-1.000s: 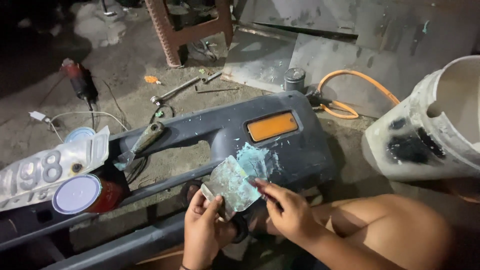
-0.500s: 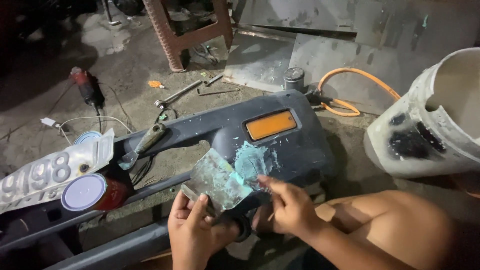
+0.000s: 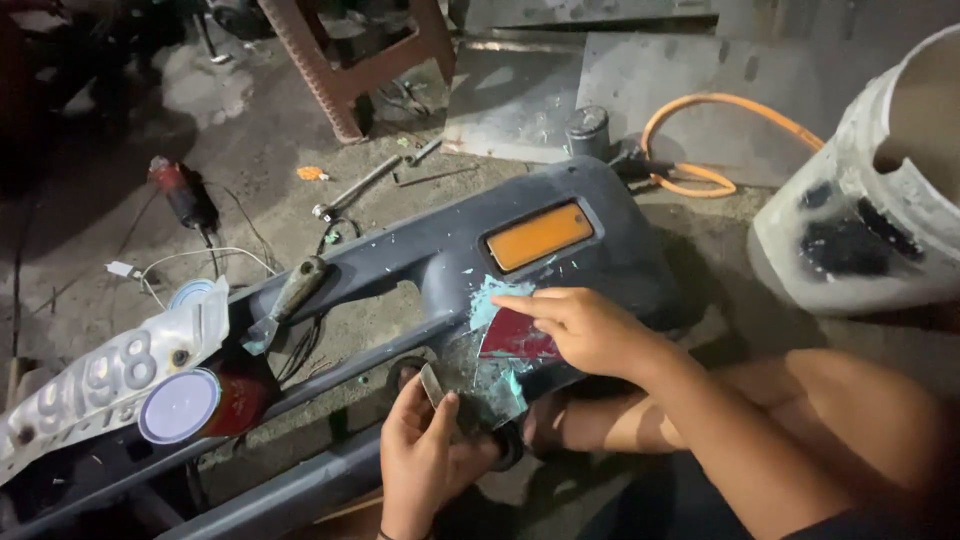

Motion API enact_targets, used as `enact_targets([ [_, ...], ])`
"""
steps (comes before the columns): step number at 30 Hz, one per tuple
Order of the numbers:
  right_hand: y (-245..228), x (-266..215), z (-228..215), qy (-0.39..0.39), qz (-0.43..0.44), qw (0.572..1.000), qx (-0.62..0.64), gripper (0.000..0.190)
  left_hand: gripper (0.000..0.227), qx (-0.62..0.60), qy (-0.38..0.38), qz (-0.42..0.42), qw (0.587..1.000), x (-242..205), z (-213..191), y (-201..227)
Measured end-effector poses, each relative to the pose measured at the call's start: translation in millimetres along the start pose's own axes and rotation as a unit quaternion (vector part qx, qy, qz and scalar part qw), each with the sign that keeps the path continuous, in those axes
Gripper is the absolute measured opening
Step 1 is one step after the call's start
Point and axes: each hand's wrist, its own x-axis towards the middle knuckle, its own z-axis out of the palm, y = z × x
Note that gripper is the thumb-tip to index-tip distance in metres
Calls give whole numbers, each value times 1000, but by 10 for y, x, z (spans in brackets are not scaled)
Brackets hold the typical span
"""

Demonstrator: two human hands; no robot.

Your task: The person scoops a light blue paste from a small container using a metal scraper and applies it to a dark grey plastic surface. They then use a red plastic spreader to smooth and level the paste on the surface.

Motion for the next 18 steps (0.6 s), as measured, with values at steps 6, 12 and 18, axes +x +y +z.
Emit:
enact_targets([
  [6, -96, -61, -85, -108, 64, 990, -64, 68, 8, -31, -25, 24, 999, 2, 57, 96],
  [12, -68, -157, -6, -123, 60, 990, -13, 58, 15, -83, 44, 49, 994, 106, -41, -106],
  [18, 137, -310, 53, 185, -126, 973, -54, 42, 10, -33, 89, 36, 995, -35, -158, 142],
])
